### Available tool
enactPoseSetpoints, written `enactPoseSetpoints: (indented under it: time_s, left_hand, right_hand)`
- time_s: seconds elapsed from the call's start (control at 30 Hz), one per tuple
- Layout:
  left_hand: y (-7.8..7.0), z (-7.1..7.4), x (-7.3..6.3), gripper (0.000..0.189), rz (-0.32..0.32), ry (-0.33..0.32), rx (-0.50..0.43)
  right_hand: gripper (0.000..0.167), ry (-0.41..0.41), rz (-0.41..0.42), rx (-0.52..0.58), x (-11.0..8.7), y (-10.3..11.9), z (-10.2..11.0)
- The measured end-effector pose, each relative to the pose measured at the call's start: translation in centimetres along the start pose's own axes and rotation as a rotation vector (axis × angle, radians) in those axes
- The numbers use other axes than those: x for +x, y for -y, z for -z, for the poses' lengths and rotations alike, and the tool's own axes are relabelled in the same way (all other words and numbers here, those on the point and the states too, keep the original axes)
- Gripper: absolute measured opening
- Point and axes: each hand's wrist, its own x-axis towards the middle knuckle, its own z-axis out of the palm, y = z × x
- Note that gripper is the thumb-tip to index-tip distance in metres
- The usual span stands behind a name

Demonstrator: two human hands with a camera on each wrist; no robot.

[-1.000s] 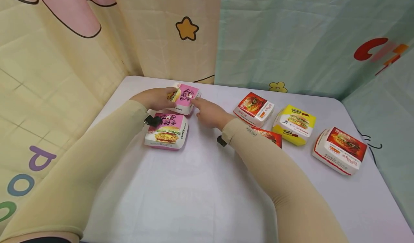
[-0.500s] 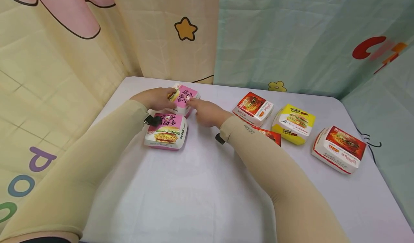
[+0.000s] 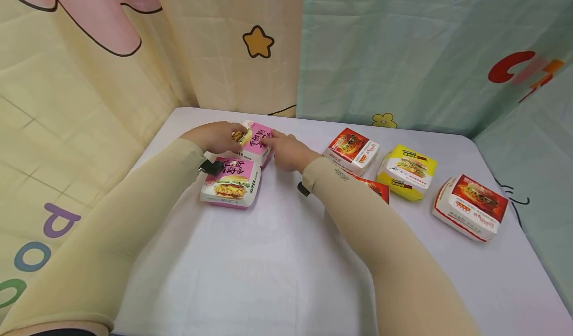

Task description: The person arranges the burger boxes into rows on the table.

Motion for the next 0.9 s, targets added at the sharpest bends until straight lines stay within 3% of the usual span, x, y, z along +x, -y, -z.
enactPoseSetpoints:
  time_s: [0.27, 0.5, 0.67, 0.9]
  left_hand:
    - [-0.19, 0.04, -0.37, 0.066, -0.011, -0.048, 0.023]
    - [-0.4, 0.16, -0.8, 0.073, 0.01, -0.025, 0.009]
    - [-0.31, 0.14, -1.01, 0.075, 0.022, 0.001, 0.01]
    - [0.01, -0.04, -1.0, 0.072, 0.018, -0.013, -0.005]
  right_hand:
    - [0.065, 0.005, -0.003, -0.016, -0.05, 0.43, -0.11]
    - [0.066, -0.019, 0.011, -0.028, -0.09, 0.54, -0.25]
    - [0.068, 0.001, -0.036, 0.017, -0.05, 0.47, -0.06]
    - [0.068, 0.008, -0.046, 0.003, -0.06, 0.43, 0.01]
